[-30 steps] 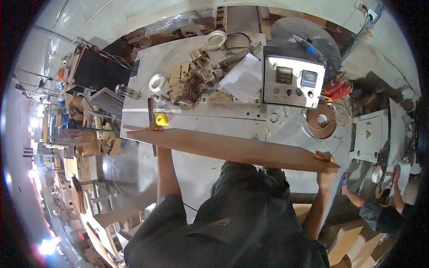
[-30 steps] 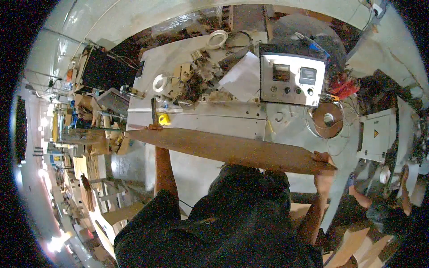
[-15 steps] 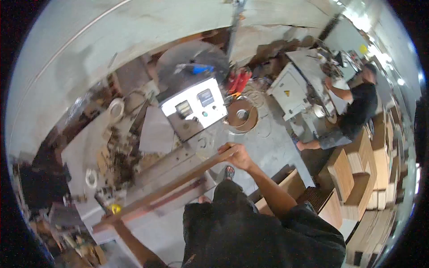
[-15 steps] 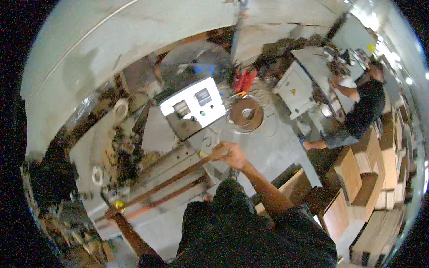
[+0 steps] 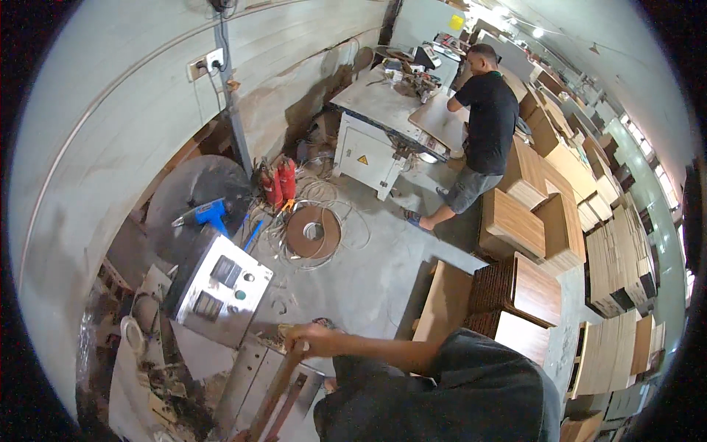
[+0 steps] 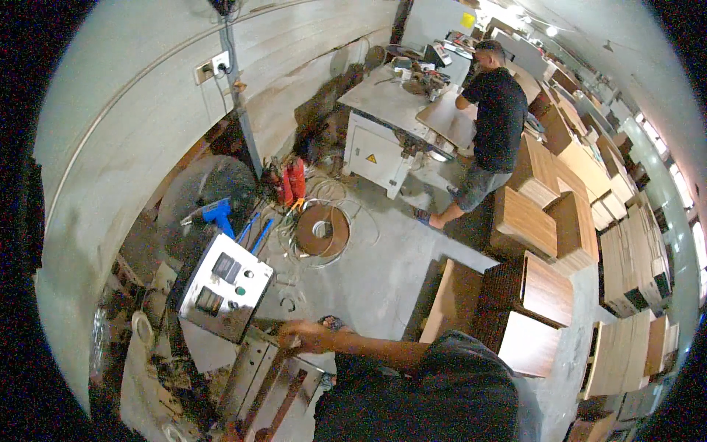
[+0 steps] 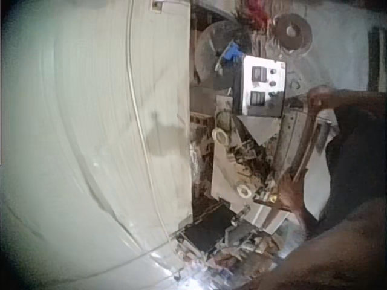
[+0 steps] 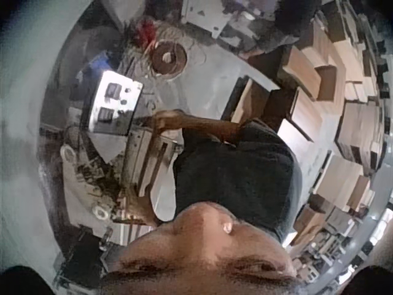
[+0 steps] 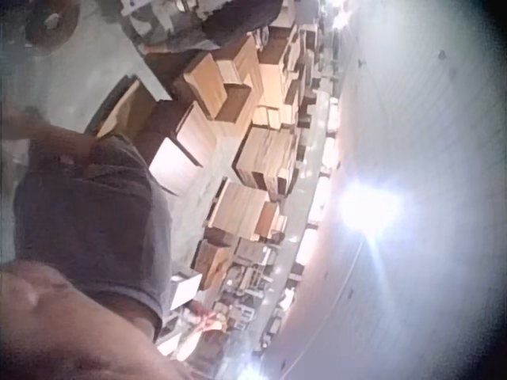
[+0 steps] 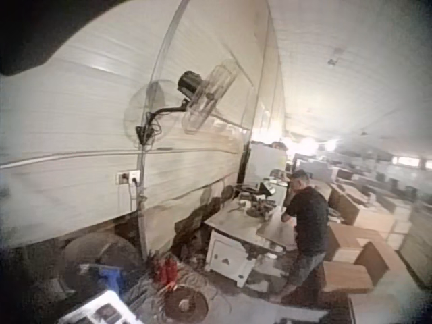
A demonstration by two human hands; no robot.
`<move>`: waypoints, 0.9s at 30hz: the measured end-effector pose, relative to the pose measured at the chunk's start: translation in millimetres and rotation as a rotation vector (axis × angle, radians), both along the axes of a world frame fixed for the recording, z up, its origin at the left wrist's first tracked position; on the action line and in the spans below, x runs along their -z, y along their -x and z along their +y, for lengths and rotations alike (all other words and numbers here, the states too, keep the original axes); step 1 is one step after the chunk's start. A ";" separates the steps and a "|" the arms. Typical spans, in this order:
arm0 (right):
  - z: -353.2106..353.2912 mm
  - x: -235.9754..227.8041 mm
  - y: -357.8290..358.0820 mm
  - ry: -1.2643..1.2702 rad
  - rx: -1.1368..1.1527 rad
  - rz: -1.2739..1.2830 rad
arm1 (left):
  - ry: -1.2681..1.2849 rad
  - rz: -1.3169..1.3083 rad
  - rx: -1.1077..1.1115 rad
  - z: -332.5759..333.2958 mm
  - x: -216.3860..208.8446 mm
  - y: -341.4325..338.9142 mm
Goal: The person applies heat and pressure to the edges of wooden boards using a heat gun and a hand tool, and then moves the boards to a stack.
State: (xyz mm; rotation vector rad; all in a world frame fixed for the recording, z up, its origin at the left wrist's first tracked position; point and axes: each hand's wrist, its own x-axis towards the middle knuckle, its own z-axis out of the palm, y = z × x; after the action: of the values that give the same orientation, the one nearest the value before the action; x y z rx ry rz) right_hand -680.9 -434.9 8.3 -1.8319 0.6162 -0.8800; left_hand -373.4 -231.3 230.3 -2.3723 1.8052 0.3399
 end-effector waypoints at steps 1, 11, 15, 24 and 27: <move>4.7 -1.3 2.6 -0.013 0.082 0.173 | 0.061 0.009 0.040 -2.1 6.7 -3.6; -223.7 67.4 125.2 0.029 0.525 0.259 | 0.283 0.228 -0.019 -8.9 45.3 -29.1; -350.4 73.1 81.5 0.124 0.783 0.358 | 0.374 0.600 -0.430 75.5 118.6 -93.6; -480.8 136.5 -127.6 -0.325 0.671 0.604 | 0.427 0.456 -0.580 58.0 113.7 -65.3; -485.0 148.5 -180.0 -0.377 0.667 0.731 | 0.335 0.259 -0.298 74.4 111.8 -64.4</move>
State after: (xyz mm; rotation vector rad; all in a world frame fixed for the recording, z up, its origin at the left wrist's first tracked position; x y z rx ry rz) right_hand -500.9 -919.9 -140.2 -1.5738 1.7934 -0.4113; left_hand -309.0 -156.9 118.5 -2.9661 1.7189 0.4239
